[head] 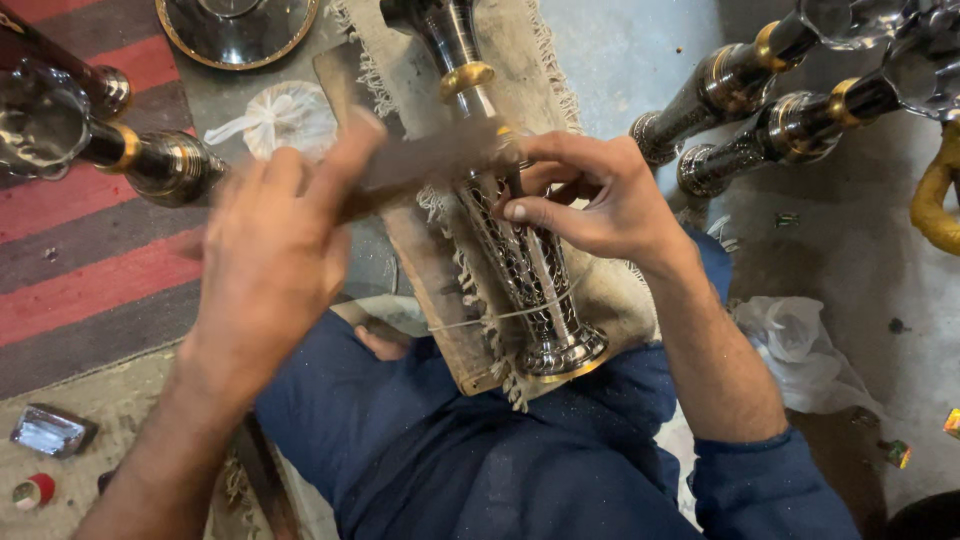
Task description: The person sits on the floor with a brass vase resting on a cloth pad and hammers a chisel against the vase's engraved surface, repositioning the chisel repeatedly to work the pattern. Finished similar vases stand around the work area.
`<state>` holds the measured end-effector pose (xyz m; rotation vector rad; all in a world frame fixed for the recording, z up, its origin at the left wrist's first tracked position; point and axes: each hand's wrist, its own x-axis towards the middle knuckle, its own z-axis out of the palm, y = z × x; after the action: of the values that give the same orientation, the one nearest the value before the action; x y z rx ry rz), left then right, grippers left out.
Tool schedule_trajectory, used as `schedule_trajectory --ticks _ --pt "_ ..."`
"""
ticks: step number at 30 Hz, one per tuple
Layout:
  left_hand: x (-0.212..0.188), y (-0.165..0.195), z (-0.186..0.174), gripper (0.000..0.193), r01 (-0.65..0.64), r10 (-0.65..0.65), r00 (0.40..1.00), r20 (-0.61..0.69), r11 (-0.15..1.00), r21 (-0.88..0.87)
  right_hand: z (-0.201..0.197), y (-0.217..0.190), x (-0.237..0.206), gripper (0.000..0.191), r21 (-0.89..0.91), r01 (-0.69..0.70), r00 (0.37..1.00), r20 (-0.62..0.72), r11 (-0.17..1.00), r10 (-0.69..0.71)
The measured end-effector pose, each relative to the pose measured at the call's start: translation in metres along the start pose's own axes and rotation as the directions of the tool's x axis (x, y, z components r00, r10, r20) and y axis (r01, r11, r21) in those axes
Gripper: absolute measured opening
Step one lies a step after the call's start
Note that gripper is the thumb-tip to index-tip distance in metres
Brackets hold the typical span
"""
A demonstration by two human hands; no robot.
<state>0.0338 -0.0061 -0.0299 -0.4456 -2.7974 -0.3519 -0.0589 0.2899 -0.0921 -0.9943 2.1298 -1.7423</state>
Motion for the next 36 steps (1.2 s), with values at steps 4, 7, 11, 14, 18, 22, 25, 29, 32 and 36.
schedule_trajectory --ticks 4,7,11,14,18,22,25,29,32,36 --pt "0.002 0.000 0.000 0.077 0.028 -0.031 0.999 -0.043 0.997 -0.072 0.000 0.002 0.000 0.046 0.029 0.043 0.999 -0.008 0.999 -0.043" --pt "0.004 -0.001 0.002 0.079 0.023 -0.025 0.999 -0.032 0.998 -0.061 -0.001 0.005 0.000 0.047 -0.011 0.063 0.998 0.008 0.998 -0.063" --pt "0.005 -0.001 0.004 0.077 -0.005 -0.023 0.994 -0.107 0.967 -0.254 -0.003 0.007 0.001 0.049 -0.026 0.078 0.997 0.015 0.997 -0.078" --pt "0.006 -0.001 0.004 0.078 0.048 -0.054 0.997 -0.056 0.994 -0.099 -0.004 0.007 0.001 0.050 -0.058 0.096 0.995 0.022 0.994 -0.095" --pt "0.008 -0.003 0.005 0.077 -0.026 -0.021 0.995 -0.102 0.900 -0.435 -0.002 0.005 -0.001 0.046 0.017 0.062 0.997 0.036 0.998 -0.062" --pt "0.011 -0.007 0.005 0.077 -0.030 0.027 0.998 -0.063 0.999 -0.040 -0.002 0.003 0.000 0.046 -0.012 0.070 0.997 0.038 0.997 -0.070" --pt "0.011 -0.008 0.005 0.076 -0.029 0.014 0.997 -0.074 0.977 -0.211 -0.003 0.003 0.001 0.047 0.041 0.061 0.997 0.053 0.997 -0.063" --pt "0.008 -0.008 0.008 0.073 0.022 -0.055 0.993 -0.105 0.956 -0.293 -0.004 0.005 0.001 0.048 0.042 0.070 0.996 0.051 0.997 -0.072" --pt "0.006 -0.008 0.010 0.080 0.081 -0.080 0.997 0.012 0.990 -0.111 0.000 0.007 -0.003 0.045 0.109 0.045 0.999 0.025 0.993 -0.048" --pt "0.004 -0.008 0.010 0.085 0.075 -0.089 0.996 -0.033 0.952 -0.297 0.011 0.007 -0.007 0.043 0.217 0.006 0.996 -0.083 0.976 0.012"
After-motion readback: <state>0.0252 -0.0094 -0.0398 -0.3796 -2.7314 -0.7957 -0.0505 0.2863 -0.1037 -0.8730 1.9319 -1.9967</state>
